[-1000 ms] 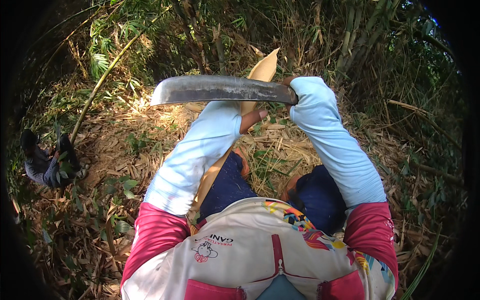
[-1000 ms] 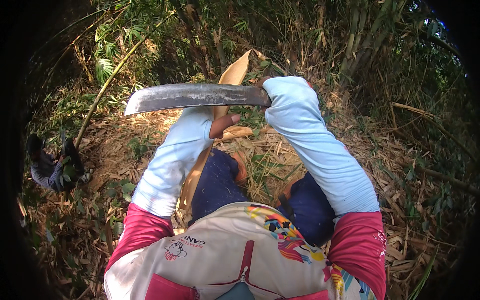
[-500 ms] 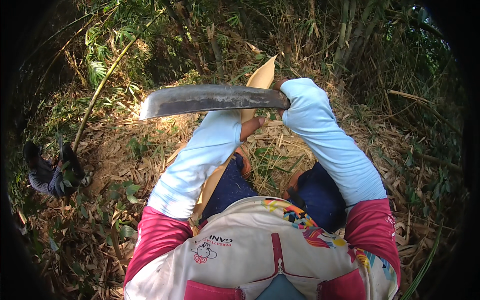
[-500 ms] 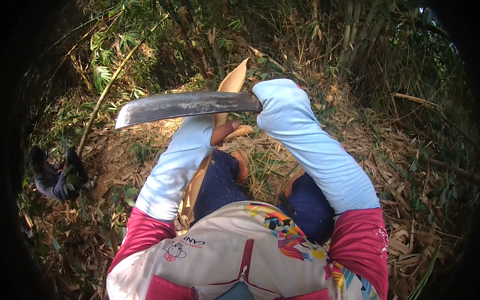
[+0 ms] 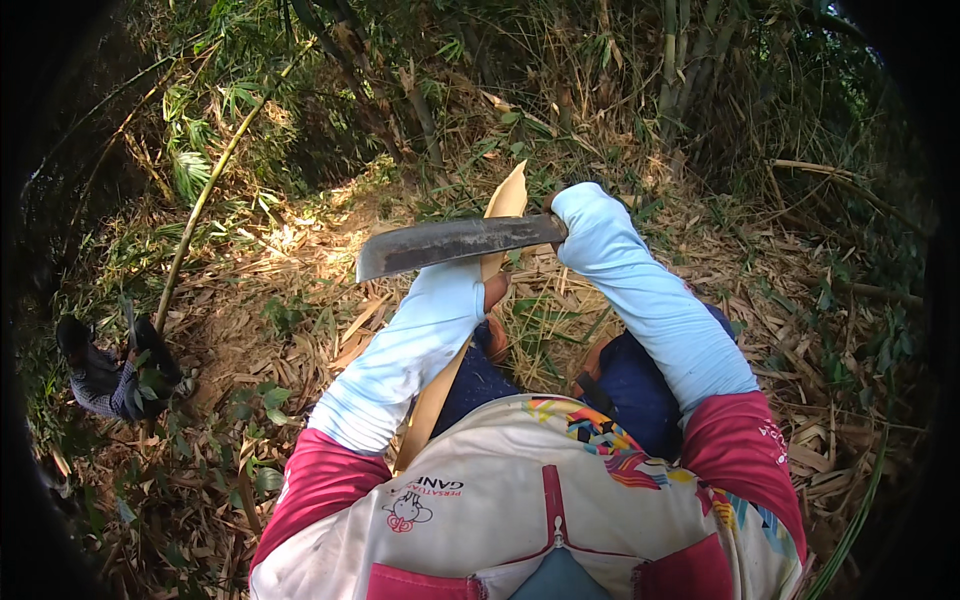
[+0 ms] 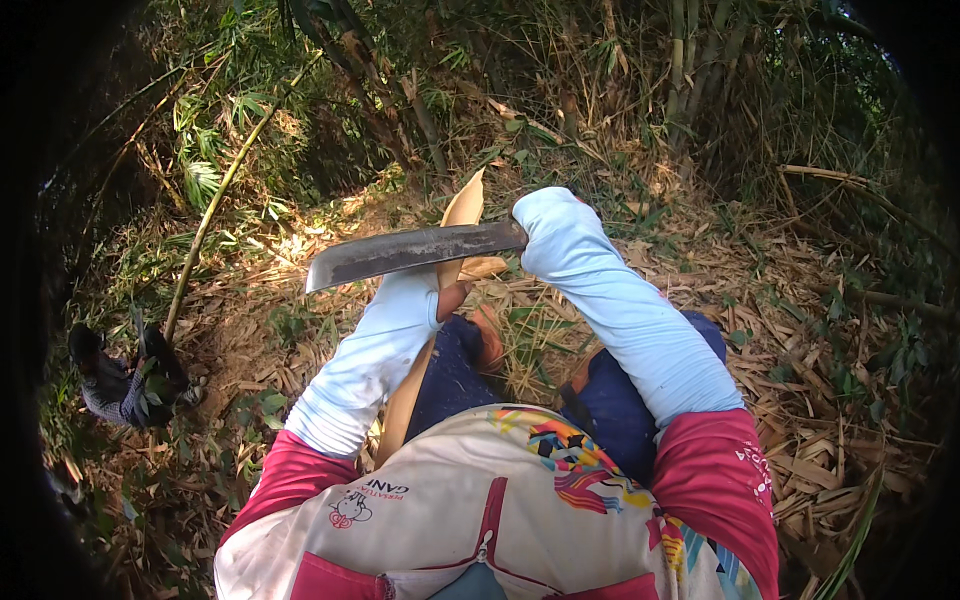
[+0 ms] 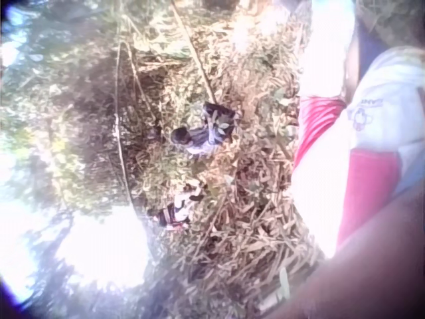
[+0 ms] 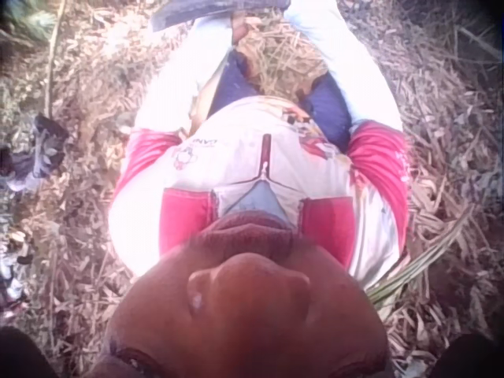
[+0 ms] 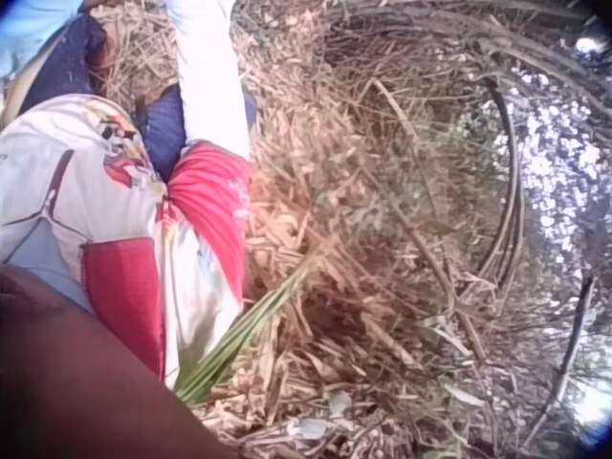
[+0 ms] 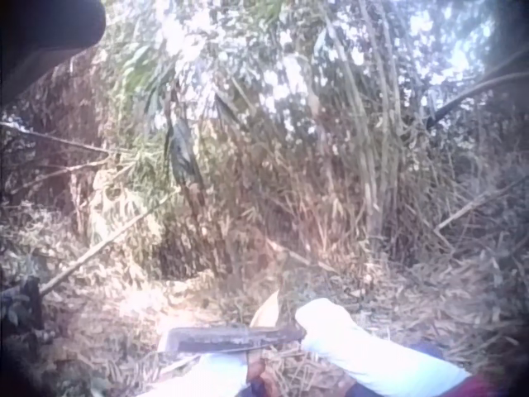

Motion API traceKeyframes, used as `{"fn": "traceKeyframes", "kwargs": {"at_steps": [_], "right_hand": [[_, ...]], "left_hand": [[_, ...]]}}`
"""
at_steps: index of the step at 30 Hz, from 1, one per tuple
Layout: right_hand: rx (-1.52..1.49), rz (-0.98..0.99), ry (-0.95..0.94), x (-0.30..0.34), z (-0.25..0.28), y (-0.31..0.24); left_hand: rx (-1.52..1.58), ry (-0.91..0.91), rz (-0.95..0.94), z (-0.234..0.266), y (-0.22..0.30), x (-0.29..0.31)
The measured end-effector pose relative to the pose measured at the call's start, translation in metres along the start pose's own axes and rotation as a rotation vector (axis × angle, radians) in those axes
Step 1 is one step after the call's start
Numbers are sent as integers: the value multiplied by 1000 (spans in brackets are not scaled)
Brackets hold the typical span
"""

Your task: The person sits on the ground in a bamboo grove and uses a large knife to split a long bamboo stalk. They hold the stalk with one hand and repeatedly strike it with the knife to split it into long, thin strips.

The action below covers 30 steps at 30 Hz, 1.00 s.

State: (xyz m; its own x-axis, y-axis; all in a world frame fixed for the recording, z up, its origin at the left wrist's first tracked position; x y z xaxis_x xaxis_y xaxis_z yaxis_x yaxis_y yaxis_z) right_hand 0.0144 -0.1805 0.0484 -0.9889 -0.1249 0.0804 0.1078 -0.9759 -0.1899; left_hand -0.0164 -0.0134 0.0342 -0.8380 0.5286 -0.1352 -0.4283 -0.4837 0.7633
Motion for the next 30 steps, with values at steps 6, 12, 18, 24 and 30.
{"fn": "traceKeyframes", "kwargs": {"at_steps": [6, 12, 18, 24, 30], "right_hand": [[32, -141, -178, -21, -31, 47], [31, 7, 67, -18, -26, 44], [-535, -678, 579, -1, -31, 353], [-1168, -227, 678, -1, 6, 231], [-1091, 80, 690, 23, 32, 139]], "left_hand": [[-34, -60, -33, -8, -35, -12], [319, 21, 200, 3, -38, 6], [464, -4, 68, 19, -14, 47], [565, 45, 147, 32, 1, 45], [687, -30, 158, -2, 16, 21]]}}
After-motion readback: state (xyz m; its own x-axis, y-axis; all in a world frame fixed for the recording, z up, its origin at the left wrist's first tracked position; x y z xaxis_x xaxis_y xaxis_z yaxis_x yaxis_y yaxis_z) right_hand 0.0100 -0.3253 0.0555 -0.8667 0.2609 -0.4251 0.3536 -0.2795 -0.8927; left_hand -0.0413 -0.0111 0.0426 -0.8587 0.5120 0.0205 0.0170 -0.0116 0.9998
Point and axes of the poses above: each hand's wrist, its own x-axis away from the middle knuckle, its own z-axis out of the back of the hand, y = z × x, the point moved 10 cm from there along -x, towards the middle knuckle, and after that the axes turned 5 degrees about -y, right-handed, at the moved point
